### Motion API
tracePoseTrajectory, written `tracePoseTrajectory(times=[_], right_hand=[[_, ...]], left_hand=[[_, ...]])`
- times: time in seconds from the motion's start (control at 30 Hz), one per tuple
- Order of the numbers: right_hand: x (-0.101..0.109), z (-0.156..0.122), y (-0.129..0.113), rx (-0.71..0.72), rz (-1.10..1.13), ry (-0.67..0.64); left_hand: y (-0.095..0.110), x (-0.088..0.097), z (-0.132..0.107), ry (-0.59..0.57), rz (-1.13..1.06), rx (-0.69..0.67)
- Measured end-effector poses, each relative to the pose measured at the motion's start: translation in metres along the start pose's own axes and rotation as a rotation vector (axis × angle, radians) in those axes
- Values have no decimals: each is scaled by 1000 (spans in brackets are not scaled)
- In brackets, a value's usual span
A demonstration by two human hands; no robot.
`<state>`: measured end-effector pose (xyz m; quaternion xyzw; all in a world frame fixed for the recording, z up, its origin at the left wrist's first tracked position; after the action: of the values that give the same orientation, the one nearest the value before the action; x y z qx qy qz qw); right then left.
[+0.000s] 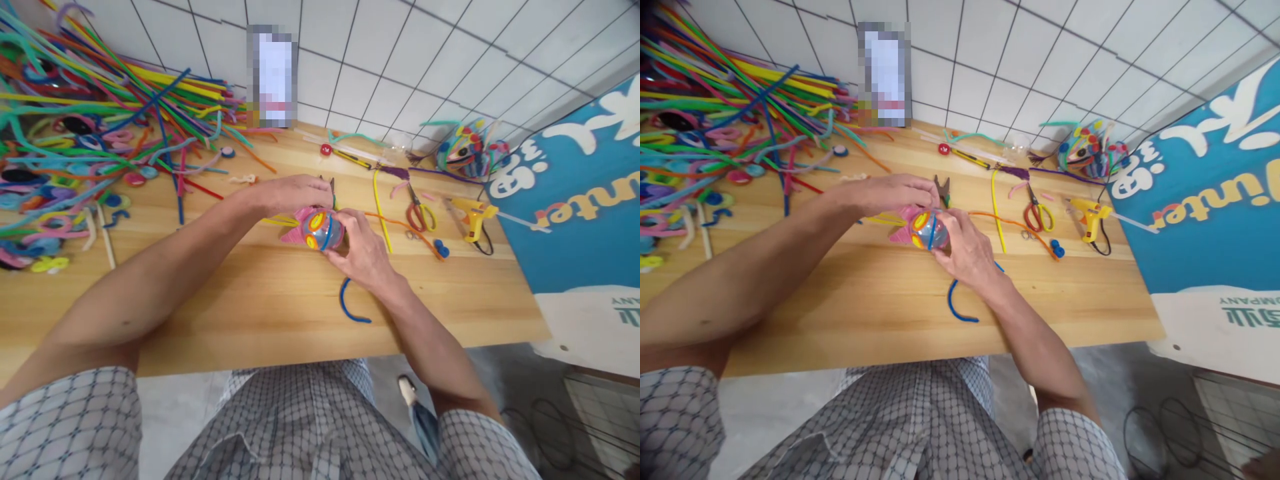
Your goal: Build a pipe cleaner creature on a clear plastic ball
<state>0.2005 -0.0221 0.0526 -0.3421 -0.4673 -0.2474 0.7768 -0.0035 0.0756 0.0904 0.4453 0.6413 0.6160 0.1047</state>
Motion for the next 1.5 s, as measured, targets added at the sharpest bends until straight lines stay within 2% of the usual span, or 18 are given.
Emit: tracePoseTrajectory(times=[0.6, 0.83, 1.0, 1.33, 1.5], right_hand=[[0, 1, 0, 13, 16, -9], [0, 1, 0, -17, 7, -34], [-1, 1, 2, -43, 8, -51], [-1, -2, 1, -66, -25, -43], [0, -2, -1, -41, -12, -46]], left_hand=[[3, -4, -4, -19, 6, 39], [7, 1, -15, -167, 45, -16], [2, 2, -12, -162, 52, -12], [3, 0, -9, -241, 160, 10], [3, 0, -12, -248, 165, -41]])
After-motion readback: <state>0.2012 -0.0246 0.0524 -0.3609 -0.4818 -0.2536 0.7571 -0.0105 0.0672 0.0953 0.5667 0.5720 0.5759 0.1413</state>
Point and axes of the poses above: each hand's wrist, its own z-axis towards the middle knuckle, its own x-axis out of the back of the hand, y = z × x, the point moved 3 cm from there along z, towards the middle knuckle, and after that the axes turned 6 degrees about -y, right-handed, at the moved point
